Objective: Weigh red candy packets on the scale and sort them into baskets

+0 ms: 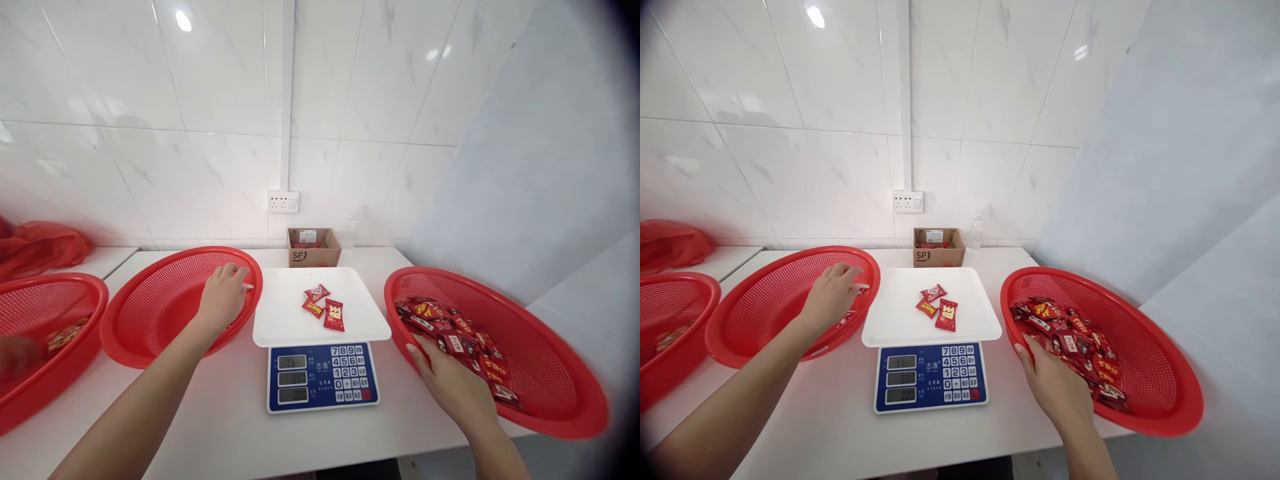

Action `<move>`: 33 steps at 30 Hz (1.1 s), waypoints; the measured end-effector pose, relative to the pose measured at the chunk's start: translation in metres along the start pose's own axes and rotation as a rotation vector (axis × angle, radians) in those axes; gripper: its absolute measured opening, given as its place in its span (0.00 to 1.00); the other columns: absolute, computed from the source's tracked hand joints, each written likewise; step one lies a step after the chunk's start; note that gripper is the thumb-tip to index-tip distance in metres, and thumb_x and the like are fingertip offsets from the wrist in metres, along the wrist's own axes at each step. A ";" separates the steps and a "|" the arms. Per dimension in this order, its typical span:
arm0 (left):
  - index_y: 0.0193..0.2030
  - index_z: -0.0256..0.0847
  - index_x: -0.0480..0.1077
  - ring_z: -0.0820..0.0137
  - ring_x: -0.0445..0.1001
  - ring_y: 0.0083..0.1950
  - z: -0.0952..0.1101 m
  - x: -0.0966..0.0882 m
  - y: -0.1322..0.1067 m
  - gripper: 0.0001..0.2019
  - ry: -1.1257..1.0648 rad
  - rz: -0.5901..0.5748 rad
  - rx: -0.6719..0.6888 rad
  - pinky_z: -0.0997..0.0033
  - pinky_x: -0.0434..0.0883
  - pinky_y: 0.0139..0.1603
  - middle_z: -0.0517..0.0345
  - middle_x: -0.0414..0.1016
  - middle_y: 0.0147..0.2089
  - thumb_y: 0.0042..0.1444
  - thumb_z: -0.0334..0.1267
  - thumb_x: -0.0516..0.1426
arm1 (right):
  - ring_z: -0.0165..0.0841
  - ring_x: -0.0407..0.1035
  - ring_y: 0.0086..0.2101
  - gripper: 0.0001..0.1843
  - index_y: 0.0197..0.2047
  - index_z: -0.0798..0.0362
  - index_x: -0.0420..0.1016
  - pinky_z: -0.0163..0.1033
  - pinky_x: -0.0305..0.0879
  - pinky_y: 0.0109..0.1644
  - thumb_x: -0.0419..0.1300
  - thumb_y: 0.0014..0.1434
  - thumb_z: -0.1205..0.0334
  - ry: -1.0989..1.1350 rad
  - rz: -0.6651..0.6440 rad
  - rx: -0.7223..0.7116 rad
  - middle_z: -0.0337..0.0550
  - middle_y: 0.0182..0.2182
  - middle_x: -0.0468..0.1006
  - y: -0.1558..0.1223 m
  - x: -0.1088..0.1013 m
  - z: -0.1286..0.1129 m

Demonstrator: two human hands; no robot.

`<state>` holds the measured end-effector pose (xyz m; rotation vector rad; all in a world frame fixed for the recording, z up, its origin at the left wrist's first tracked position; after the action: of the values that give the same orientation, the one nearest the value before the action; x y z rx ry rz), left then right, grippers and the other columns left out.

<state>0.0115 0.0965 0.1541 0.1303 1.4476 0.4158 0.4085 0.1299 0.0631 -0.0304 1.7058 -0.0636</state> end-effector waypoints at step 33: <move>0.51 0.40 0.66 0.64 0.65 0.55 0.106 0.054 0.016 0.14 -0.089 -0.241 0.397 0.67 0.64 0.52 0.51 0.71 0.51 0.60 0.36 0.46 | 0.46 0.72 0.42 0.32 0.59 0.49 0.62 0.48 0.66 0.40 0.32 0.62 0.46 0.006 0.007 -0.002 0.48 0.47 0.76 -0.002 -0.005 -0.007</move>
<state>0.1159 0.1479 0.1229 0.2856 1.4237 -0.0772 0.4027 0.1284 0.0694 -0.0262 1.7123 -0.0564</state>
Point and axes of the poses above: each hand's wrist, its own y-axis towards the middle knuckle, its own x-axis out of the palm, z = x × y, the point moved 7 cm from there along y, towards the middle knuckle
